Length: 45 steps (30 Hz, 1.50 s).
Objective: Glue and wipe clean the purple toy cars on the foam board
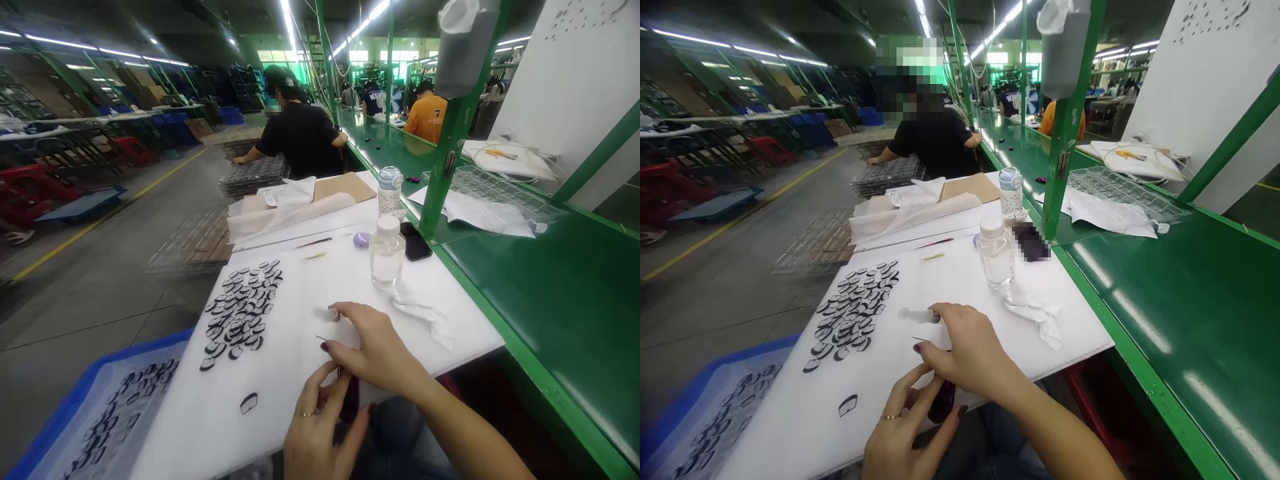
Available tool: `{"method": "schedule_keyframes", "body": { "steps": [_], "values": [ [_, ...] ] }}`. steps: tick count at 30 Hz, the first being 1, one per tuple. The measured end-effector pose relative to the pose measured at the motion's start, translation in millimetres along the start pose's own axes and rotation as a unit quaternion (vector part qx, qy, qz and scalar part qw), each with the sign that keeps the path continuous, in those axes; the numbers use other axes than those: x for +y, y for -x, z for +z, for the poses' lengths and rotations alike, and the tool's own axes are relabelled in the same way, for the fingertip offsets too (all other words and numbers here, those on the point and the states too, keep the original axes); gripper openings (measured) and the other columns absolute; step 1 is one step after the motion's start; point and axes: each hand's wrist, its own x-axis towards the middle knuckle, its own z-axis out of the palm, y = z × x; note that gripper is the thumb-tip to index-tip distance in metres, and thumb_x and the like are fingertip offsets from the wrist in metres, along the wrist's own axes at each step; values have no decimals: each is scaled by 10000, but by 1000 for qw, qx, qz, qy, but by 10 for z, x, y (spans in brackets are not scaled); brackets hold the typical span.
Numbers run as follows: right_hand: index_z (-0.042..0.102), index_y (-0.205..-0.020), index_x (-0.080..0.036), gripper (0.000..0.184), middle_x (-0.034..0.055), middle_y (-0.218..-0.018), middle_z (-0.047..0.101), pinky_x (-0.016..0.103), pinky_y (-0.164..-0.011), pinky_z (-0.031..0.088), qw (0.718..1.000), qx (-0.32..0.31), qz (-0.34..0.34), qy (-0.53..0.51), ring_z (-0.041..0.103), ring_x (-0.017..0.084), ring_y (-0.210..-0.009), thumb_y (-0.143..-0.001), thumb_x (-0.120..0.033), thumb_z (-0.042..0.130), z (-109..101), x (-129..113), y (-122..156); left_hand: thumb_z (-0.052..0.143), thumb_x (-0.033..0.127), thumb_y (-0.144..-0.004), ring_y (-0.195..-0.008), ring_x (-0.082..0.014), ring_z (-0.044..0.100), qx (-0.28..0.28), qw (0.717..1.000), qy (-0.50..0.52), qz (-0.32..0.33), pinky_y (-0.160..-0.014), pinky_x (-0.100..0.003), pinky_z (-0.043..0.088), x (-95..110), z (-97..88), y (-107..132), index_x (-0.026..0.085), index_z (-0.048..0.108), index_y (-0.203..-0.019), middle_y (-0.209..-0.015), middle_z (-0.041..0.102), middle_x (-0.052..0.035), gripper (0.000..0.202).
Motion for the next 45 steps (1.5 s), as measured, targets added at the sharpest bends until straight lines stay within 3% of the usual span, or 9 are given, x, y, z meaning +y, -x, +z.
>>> {"method": "schedule_keyframes", "body": {
  "steps": [3,8,12,18,21,25,28,34,45],
  "values": [
    [596,-991,-224,92,59,-976,683,395,-830,501,998,-41,31,-21,656,251,-931,-944,-230,517,18,-16,-46,625,222,-880,-1079,-248,689,-103,992,47,49,-813,-304,635,-113,-156,-104,260,532,-1390,-1366,587,-129,520],
    [590,-929,-247,135,29,-958,644,367,-932,470,972,-25,2,-233,636,210,-1009,-1008,-291,489,-201,-10,61,706,279,-858,-1254,-272,616,-144,980,115,80,-968,-369,595,-283,-256,-302,308,540,-1386,-1428,588,-87,554],
    [604,-1106,-305,134,14,-873,547,312,-750,462,926,82,-54,-364,541,164,-804,-978,-309,563,-230,6,197,818,303,-742,-1103,-255,694,-103,985,134,43,-912,-364,623,-167,-188,-357,256,625,-1273,-1280,684,-86,567],
    [578,-792,-238,392,-8,-658,430,309,-563,329,910,-123,8,-395,368,155,-594,-877,-620,589,-231,105,225,857,257,-587,-973,-279,715,-36,982,168,-77,-828,-432,624,56,-106,-408,175,716,-1083,-1123,733,-103,523],
    [538,-657,-232,422,-25,-545,347,308,-521,267,909,-91,-46,-405,303,140,-502,-955,-529,504,-280,113,227,858,302,-594,-983,-284,711,-30,978,185,-94,-826,-445,615,61,-89,-415,171,721,-1071,-1118,738,-105,513],
    [527,-654,-217,320,-15,-595,413,298,-518,261,940,-104,46,-323,351,137,-536,-925,-363,611,-284,64,237,838,310,-595,-950,-277,718,-20,975,191,-111,-805,-453,612,71,-70,-425,184,720,-1041,-1090,746,-93,478],
    [493,-657,-231,331,-28,-559,360,312,-528,290,901,-94,23,-423,340,142,-511,-916,-411,594,-290,-42,235,830,322,-594,-953,-279,715,-13,975,193,-114,-803,-457,609,91,-59,-431,182,723,-1033,-1063,749,-91,473],
    [263,-540,-205,633,-54,-431,150,312,-465,216,773,-112,17,-624,142,108,-411,-855,-717,464,-214,-170,167,831,316,-594,-967,-280,712,-8,974,192,-122,-810,-454,605,102,-47,-434,164,729,-1010,-1048,746,-88,454],
    [221,-542,-206,629,-50,-431,125,308,-457,204,757,-154,51,-633,173,107,-419,-784,-750,423,-166,-61,160,821,326,-593,-942,-273,719,2,976,188,-113,-798,-436,604,85,-35,-427,180,728,-1007,-1021,752,-69,449]
  ]
}}
